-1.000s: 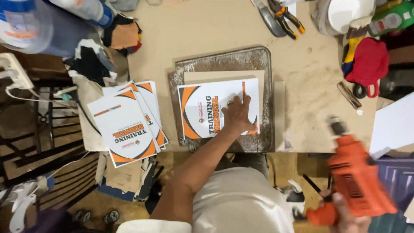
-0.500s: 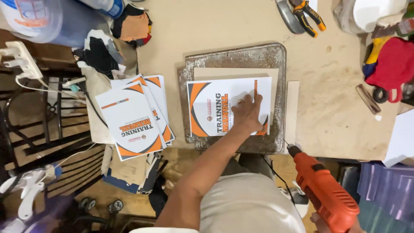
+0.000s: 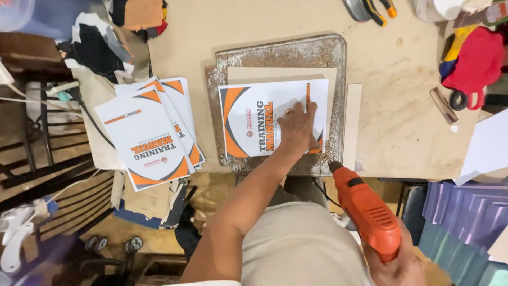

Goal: Drilling holes into stacks of training manuals using a handheld power drill and a guide template.

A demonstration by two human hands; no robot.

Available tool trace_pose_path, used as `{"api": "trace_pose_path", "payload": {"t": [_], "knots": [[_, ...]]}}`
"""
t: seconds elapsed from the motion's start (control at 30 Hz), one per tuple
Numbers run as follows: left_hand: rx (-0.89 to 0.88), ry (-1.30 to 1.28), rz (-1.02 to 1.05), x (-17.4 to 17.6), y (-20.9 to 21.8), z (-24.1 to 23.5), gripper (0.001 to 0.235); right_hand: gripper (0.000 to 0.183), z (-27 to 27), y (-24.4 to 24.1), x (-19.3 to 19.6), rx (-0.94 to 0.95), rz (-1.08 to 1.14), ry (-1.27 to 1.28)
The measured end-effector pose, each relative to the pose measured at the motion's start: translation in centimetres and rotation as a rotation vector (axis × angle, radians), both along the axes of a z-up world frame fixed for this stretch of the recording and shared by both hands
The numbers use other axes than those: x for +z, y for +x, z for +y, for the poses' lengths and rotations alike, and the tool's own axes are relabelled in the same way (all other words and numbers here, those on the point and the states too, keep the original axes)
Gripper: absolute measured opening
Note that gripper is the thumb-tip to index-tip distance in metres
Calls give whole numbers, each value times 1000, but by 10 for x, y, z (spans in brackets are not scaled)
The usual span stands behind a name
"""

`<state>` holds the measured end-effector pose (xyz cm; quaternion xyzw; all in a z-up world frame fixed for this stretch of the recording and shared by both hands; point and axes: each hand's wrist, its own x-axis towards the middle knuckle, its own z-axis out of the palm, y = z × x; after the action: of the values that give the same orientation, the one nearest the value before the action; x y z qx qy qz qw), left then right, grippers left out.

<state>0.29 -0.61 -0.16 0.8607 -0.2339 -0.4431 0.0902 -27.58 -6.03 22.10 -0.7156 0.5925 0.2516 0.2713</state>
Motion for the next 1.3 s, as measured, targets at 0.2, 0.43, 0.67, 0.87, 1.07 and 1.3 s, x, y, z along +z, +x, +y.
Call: {"api": "trace_pose_path", "payload": {"t": [0.2,0.43,0.67,0.87,1.07,1.3], "knots": [[-15,17,-95,-33,-12,0,105,81,-5,52,-10,59,62,-18],[-2,6,-99,-23,-8,0,113,82,0,69,-5,53,106,-21],[17,-13,-88,-25,-9,0,111,82,4,74,-6,70,161,-55],[12,0,-12,-28,-6,1,115,79,10,77,-6,53,160,-105],[37,-15,-6,-26,-5,1,115,83,8,81,-7,91,324,-78],[33,-10,-55,-48,-12,-2,116,85,5,64,-19,116,242,-127]]}}
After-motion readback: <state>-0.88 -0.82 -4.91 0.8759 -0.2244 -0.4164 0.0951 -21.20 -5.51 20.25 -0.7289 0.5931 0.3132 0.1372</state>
